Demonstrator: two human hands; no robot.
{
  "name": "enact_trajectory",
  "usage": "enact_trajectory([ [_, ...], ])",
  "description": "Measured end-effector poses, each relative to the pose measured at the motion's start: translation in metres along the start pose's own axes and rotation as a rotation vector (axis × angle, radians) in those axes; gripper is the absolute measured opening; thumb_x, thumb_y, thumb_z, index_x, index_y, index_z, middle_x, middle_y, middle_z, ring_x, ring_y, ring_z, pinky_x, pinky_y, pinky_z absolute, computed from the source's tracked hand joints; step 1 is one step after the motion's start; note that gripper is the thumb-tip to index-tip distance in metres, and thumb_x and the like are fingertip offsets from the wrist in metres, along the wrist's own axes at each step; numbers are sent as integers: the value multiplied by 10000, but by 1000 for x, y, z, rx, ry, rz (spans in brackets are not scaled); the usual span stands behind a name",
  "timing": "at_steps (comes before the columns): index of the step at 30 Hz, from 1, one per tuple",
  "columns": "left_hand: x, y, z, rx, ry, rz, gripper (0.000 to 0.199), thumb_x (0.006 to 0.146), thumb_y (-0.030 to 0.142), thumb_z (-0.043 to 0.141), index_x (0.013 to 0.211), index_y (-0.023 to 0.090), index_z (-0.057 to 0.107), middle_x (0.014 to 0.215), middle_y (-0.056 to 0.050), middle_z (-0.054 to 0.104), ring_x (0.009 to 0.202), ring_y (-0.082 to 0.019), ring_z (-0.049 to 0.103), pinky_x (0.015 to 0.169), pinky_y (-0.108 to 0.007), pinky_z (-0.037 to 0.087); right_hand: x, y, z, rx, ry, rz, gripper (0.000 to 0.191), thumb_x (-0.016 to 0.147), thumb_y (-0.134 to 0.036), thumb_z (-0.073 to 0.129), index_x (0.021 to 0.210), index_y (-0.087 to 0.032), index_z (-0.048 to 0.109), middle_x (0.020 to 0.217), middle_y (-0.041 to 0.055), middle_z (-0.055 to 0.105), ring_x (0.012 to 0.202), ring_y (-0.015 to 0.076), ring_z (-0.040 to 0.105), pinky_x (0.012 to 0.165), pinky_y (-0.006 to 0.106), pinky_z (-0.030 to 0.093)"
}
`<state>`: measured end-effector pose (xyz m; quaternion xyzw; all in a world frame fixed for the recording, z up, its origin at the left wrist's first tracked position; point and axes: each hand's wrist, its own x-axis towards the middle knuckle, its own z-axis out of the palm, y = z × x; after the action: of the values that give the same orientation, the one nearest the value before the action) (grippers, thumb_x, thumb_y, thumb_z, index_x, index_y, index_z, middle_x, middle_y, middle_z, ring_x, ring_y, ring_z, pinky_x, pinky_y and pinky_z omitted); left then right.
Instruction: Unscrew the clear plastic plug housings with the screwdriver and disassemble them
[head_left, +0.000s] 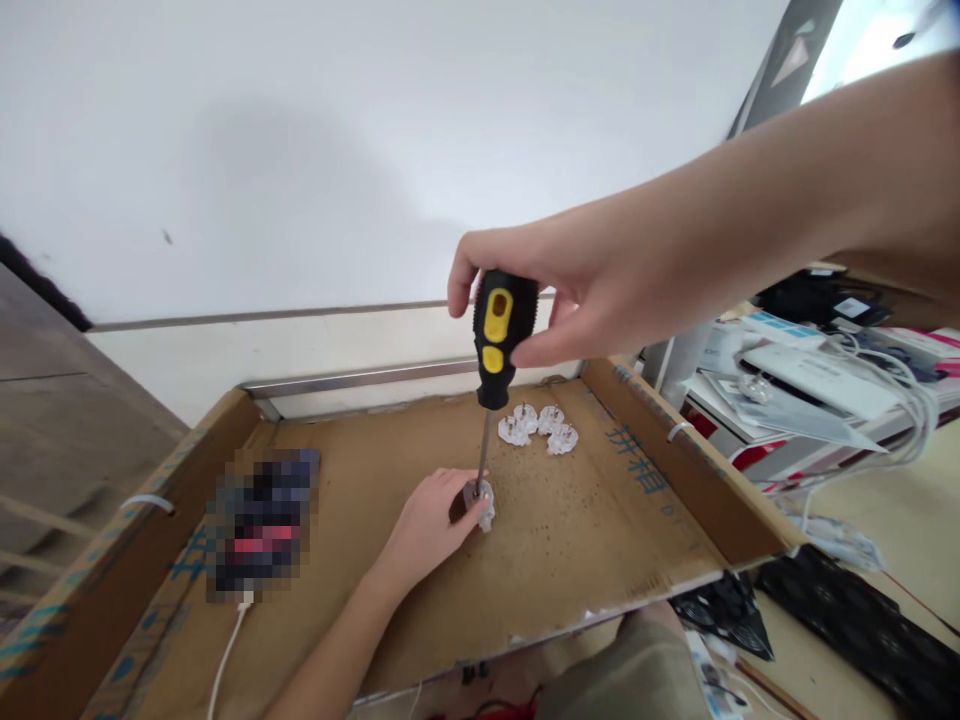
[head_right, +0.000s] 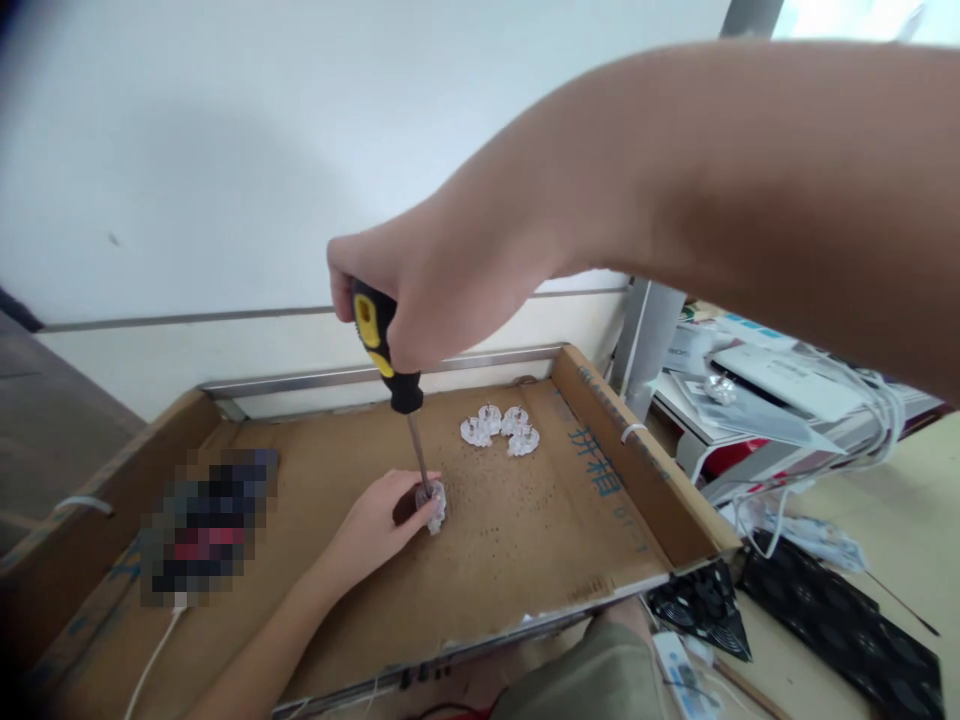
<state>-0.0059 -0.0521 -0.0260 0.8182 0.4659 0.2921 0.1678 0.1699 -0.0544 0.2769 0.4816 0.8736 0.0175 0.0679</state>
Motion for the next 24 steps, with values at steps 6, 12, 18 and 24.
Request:
enact_trajectory([
  [6,-1,-1,1,-14,10,-12,351,775,337,632,1108,241,574,1042,-22,655,964,-204,592,856,-349,470,0,2,0,-243,152,69,473,758,-612,467,1087,-272,470,738,11,559,624,156,540,549,291,358],
  [12,0,0,1,-21,8,-15,332,784,336,623,1096,232,578,1041,-27,659,961,-205,593,862,-353,467,9,11,5,-242,184,60,530,717,-648,462,1103,-286,470,689,-3,553,532,133,511,531,297,375],
  [18,0,3,-1,-27,19,-7,333,787,334,613,1102,231,582,1044,-43,657,967,-219,592,857,-363,473,3,10,4,-87,30,-10,453,746,-442,556,1166,-403,391,866,-39,589,573,102,527,528,259,376],
  [24,1,4,-1,-30,5,13,241,846,338,543,1059,238,599,1034,-43,658,966,-212,589,867,-365,468,1,9,3,-198,152,-26,452,751,-554,473,1130,-310,438,814,0,587,559,111,502,542,275,350],
])
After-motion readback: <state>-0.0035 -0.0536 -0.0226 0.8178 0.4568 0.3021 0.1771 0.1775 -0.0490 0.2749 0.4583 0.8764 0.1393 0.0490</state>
